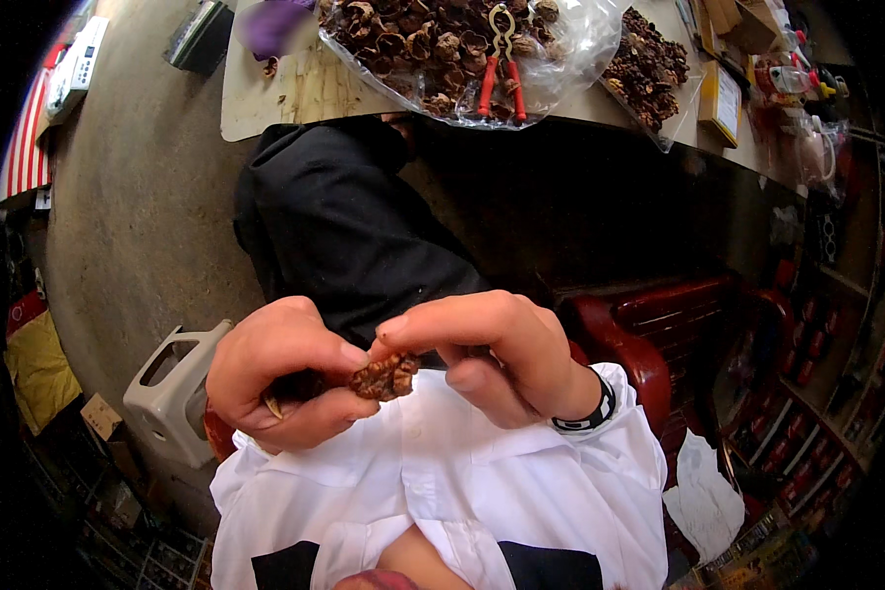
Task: The person sits at a table and repeatedly picks up nut-like objects, uses red-handled pliers to crack the shells, and removes the inner pieces by hand. Shells and kernels are placed into separate piles on the table as the process continues.
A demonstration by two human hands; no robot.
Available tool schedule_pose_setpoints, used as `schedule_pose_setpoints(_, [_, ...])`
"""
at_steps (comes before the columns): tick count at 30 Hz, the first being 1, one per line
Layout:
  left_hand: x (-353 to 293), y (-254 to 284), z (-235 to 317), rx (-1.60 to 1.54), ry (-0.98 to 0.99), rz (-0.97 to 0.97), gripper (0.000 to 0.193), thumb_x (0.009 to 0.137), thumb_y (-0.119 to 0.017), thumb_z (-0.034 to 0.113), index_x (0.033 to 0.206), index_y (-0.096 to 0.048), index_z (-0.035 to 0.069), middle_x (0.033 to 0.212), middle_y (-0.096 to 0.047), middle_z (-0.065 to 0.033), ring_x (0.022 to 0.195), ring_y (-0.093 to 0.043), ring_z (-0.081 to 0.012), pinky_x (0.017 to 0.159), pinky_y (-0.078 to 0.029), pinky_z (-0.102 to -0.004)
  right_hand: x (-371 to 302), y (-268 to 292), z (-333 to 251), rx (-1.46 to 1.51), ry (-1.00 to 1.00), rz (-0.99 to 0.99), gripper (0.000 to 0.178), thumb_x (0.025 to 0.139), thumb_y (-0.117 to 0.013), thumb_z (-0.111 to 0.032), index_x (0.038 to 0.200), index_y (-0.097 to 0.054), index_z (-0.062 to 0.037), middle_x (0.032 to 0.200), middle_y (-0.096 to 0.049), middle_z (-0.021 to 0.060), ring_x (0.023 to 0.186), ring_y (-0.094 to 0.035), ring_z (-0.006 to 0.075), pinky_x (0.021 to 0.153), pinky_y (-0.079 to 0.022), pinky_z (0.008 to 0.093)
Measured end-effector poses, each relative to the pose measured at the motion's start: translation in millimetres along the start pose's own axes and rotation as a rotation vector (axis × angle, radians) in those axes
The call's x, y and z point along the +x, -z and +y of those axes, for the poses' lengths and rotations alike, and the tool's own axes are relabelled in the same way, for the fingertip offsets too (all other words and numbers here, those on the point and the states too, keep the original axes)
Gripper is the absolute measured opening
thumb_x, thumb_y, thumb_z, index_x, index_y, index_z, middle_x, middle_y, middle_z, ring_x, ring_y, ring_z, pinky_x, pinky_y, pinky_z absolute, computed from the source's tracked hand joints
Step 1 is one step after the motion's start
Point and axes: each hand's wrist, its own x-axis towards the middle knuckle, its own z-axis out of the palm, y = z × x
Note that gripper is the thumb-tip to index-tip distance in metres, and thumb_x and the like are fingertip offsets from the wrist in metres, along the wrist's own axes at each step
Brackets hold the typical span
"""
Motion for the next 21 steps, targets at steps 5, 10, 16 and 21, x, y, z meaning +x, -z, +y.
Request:
schedule_pose_setpoints(5, [-9, -2, 2, -0.175, 0.170, 0.085, 0.030, 0.065, -0.081, 0.003, 0.091, -0.067, 0.001, 0.072, -0.063, -0.0060, 0.057, -0.058, -0.0113, 0.052, -0.042, -0.0222, 3, -1, 9, 0.143, 0.086, 0.209, 0.015, 0.094, -0.040, -0.002, 0.098, -0.053, 0.0049, 0.079, -0.063, 0.0118, 0.056, -0.055, 0.0104, 0.050, -0.040, 0.0185])
schedule_pose_setpoints(10, [-16, -8, -2, -0.603, 0.389, 0.185, 0.025, 0.073, -0.075, -0.002, 0.095, -0.064, -0.006, 0.081, -0.065, -0.0080, 0.062, -0.059, -0.0079, 0.056, -0.044, -0.0184, 2, 15, 23, -0.062, 0.190, 0.136, 0.024, 0.085, -0.067, -0.018, 0.090, -0.055, 0.0014, 0.070, -0.057, 0.0073, 0.053, -0.049, 0.0060, 0.046, -0.033, 0.0168])
schedule_pose_setpoints(16, [-16, -13, -3, -0.897, 0.661, 0.121, 0.020, 0.086, -0.066, 0.010, 0.100, -0.060, -0.004, 0.070, -0.058, -0.0022, 0.054, -0.049, -0.0038, 0.045, -0.037, -0.0171, 13, 1, 0, -0.177, 0.026, 0.040, 0.046, 0.070, -0.077, -0.005, 0.113, -0.063, -0.0023, 0.077, -0.067, 0.0041, 0.051, -0.057, 0.0085, 0.042, -0.036, 0.0202])
schedule_pose_setpoints(21, [-12, -15, -2, -0.887, 0.785, 0.047, 0.021, 0.092, -0.060, 0.017, 0.101, -0.059, -0.002, 0.069, -0.056, -0.0020, 0.053, -0.048, -0.0038, 0.045, -0.037, -0.0173, 19, 8, 7, -0.324, 0.215, -0.128, 0.033, 0.078, -0.076, -0.015, 0.102, -0.062, 0.0029, 0.065, -0.059, 0.0068, 0.044, -0.047, 0.0118, 0.039, -0.030, 0.0240])
